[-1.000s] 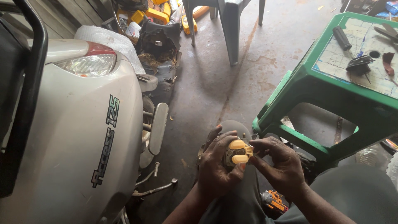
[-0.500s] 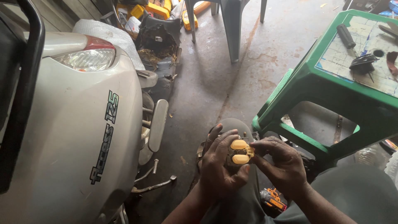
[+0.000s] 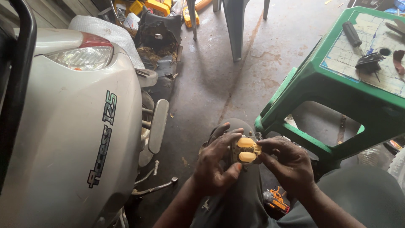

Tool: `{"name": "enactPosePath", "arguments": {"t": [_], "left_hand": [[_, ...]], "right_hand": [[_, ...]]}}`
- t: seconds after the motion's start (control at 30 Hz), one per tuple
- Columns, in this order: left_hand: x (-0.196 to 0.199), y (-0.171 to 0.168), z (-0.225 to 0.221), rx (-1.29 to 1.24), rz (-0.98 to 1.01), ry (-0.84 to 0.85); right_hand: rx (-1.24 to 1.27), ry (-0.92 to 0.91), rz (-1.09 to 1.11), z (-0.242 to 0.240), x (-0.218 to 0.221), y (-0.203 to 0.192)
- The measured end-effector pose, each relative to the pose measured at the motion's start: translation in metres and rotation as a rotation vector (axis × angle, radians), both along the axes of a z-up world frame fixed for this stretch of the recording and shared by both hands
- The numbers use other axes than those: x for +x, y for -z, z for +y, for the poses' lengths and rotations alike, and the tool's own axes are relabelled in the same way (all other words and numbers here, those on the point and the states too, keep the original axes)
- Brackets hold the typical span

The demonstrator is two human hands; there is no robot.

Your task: Inspecting and reassembling the float and valve components of a motorcycle carburetor.

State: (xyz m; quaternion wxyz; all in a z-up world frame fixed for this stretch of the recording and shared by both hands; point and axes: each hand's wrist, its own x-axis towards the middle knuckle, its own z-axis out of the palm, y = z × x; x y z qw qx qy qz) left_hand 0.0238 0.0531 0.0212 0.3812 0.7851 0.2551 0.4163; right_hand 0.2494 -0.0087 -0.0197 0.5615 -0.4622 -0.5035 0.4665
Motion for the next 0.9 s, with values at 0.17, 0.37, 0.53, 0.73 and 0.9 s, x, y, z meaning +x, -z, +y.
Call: {"name": "enactPosePath", "arguments": {"t": [0.17, 0.37, 0.53, 0.73, 0.9], "left_hand": [[-0.008, -0.001, 0.012, -0.020, 0.094, 0.064], [-0.014, 0.002, 0.023, -0.039, 0.165, 0.106], [-0.012, 0.005, 0.025, -0.005, 0.150, 0.084], [-0.010, 0.003, 0.027, 0.012, 0.174, 0.046], [-0.012, -0.005, 0.031, -0.027, 0.178, 0.108]], "right_hand": [[0.013, 0.013, 0.010, 0.002, -0.001, 0.002], [0.002, -0.014, 0.048, 0.005, -0.001, 0.007], [0.003, -0.013, 0.068, 0.007, -0.002, 0.005], [-0.028, 0.002, 0.030, 0.008, -0.001, 0.009], [-0.039, -0.017, 0.038, 0.009, -0.001, 0.008]]}}
